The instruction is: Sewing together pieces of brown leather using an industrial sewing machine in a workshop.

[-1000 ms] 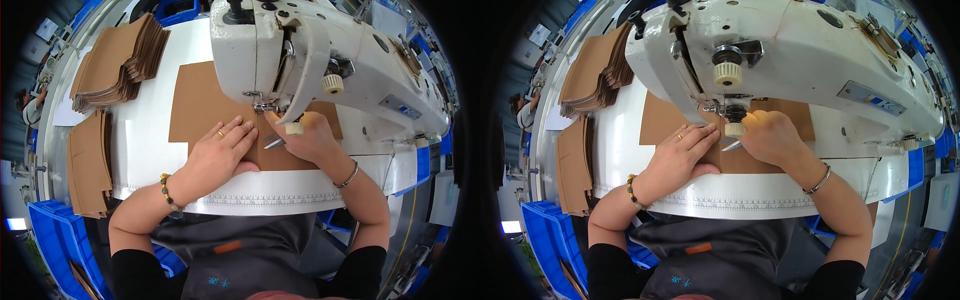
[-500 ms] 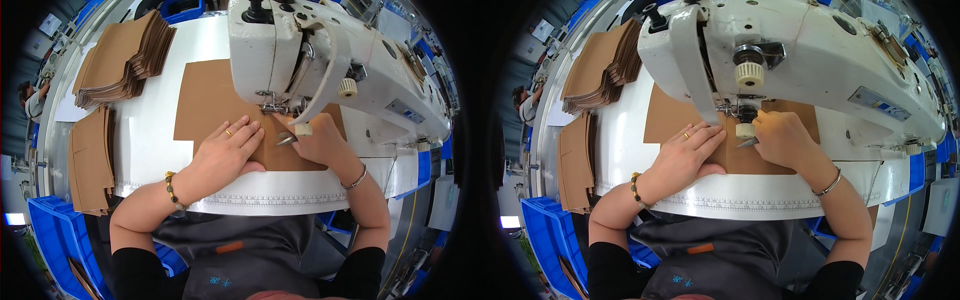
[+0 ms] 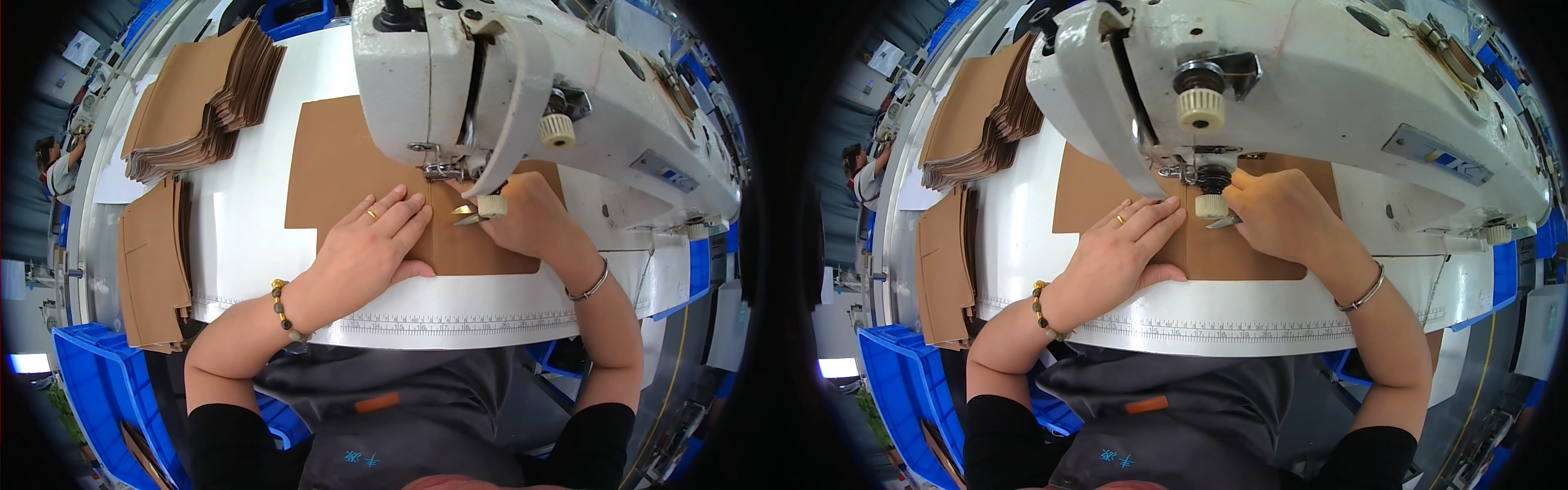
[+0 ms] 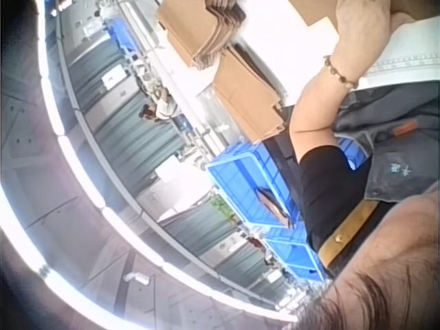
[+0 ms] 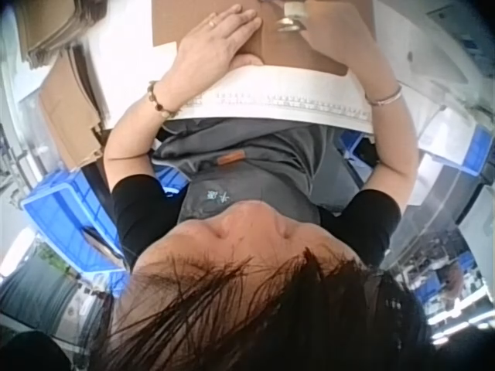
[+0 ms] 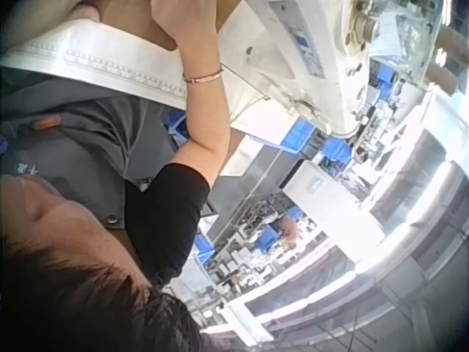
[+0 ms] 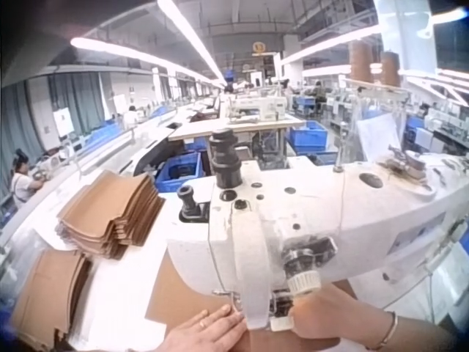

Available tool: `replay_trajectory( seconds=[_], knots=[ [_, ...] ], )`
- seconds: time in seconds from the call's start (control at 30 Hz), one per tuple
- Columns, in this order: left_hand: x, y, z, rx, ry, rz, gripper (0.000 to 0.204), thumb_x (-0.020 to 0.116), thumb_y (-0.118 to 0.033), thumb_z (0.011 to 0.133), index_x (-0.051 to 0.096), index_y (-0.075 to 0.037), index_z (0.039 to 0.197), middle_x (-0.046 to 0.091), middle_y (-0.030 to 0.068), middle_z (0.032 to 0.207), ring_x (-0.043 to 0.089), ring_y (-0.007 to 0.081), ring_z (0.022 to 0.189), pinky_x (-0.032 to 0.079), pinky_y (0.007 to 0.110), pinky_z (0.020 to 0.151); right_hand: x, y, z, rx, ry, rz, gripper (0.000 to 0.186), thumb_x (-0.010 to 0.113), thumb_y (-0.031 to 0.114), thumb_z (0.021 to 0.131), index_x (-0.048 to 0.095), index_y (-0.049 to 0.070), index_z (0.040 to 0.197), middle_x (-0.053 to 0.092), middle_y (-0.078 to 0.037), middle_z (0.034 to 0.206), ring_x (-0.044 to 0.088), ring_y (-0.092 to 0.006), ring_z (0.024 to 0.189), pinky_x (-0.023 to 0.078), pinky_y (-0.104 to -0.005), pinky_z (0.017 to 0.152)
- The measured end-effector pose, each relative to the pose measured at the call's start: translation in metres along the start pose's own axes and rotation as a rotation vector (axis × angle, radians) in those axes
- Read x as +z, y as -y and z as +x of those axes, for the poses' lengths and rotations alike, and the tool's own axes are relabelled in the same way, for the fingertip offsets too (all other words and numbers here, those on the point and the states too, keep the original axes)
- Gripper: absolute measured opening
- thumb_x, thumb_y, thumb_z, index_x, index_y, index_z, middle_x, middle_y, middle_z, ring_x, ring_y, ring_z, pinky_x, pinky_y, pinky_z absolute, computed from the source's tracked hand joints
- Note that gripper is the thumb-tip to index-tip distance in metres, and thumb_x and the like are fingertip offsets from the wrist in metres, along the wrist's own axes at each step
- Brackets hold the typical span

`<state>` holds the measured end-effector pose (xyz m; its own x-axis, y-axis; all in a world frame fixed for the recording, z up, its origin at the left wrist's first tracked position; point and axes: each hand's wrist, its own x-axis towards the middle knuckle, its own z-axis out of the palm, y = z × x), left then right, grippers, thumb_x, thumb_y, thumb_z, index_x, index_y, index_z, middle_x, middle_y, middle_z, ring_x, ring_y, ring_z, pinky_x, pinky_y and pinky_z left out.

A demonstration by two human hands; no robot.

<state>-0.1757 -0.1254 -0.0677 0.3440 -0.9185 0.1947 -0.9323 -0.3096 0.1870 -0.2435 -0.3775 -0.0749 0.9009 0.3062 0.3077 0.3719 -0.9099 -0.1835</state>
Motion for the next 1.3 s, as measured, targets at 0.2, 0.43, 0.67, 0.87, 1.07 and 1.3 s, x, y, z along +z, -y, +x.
replay_trajectory(
  seconds=[0.2, 0.43, 0.67, 0.87, 1.07, 1.3],
  knots=[
    [0.003, 0.002, 0.001, 0.021, -0.068, 0.0, 0.068, 0.072, -0.044, 0.08, 0.059, 0.0, 0.13, 0.06, 0.0131, 0.134, 0.057, 0.0295, 0.122, 0.045, 0.043, 0.107, -0.001, 0.0, 0.003, -0.012, -0.012, 0.025, 0.011, 0.072, 0.012, 0.073, 0.063, 0.005, 0.076, 0.064, -0.008, 0.083, 0.067, -0.0269, 0.069, 0.052, -0.0378, 0.059],
    [0.002, 0.003, 0.002, -0.007, -0.007, -0.015, 0.065, 0.065, -0.047, 0.088, 0.059, -0.002, 0.134, 0.058, 0.0126, 0.139, 0.052, 0.0295, 0.134, 0.045, 0.044, 0.108, -0.001, -0.001, 0.003, -0.01, -0.067, 0.037, 0.009, 0.069, 0.014, 0.076, 0.069, 0.006, 0.082, 0.066, -0.007, 0.086, 0.067, -0.0264, 0.069, 0.053, -0.0361, 0.059],
    [0.006, 0.007, 0.006, 0.029, -0.105, 0.018, 0.068, 0.074, -0.04, 0.079, 0.059, 0.0, 0.131, 0.061, 0.0124, 0.132, 0.06, 0.03, 0.113, 0.049, 0.039, 0.098, -0.004, -0.007, 0.009, -0.089, -0.085, 0.002, 0.016, 0.067, 0.012, 0.08, 0.072, 0.01, 0.095, 0.067, -0.005, 0.087, 0.068, -0.0242, 0.073, 0.054, -0.0345, 0.061],
    [0.006, 0.007, 0.007, 0.028, -0.101, 0.009, 0.068, 0.073, -0.041, 0.079, 0.059, 0.0, 0.132, 0.061, 0.0122, 0.132, 0.06, 0.0304, 0.114, 0.049, 0.04, 0.098, -0.005, -0.008, 0.009, -0.113, -0.094, -0.015, 0.023, 0.067, 0.011, 0.08, 0.072, 0.012, 0.103, 0.068, -0.004, 0.089, 0.068, -0.0232, 0.074, 0.055, -0.0343, 0.063],
    [0.006, 0.008, 0.007, 0.033, -0.109, 0.035, 0.068, 0.073, -0.041, 0.079, 0.059, 0.0, 0.132, 0.061, 0.0118, 0.133, 0.059, 0.0304, 0.116, 0.049, 0.039, 0.099, -0.004, -0.01, 0.011, -0.11, -0.079, -0.017, 0.017, 0.068, 0.01, 0.079, 0.072, 0.01, 0.096, 0.067, -0.004, 0.087, 0.068, -0.0233, 0.074, 0.055, -0.0345, 0.064],
    [0.006, 0.009, 0.008, 0.02, -0.096, 0.024, 0.068, 0.073, -0.041, 0.079, 0.059, -0.001, 0.133, 0.06, 0.0118, 0.134, 0.06, 0.03, 0.115, 0.049, 0.04, 0.099, -0.002, -0.007, 0.011, -0.068, -0.096, -0.01, 0.01, 0.069, 0.011, 0.077, 0.071, 0.008, 0.086, 0.067, -0.004, 0.084, 0.067, -0.0235, 0.075, 0.054, -0.0351, 0.065]
  ],
)
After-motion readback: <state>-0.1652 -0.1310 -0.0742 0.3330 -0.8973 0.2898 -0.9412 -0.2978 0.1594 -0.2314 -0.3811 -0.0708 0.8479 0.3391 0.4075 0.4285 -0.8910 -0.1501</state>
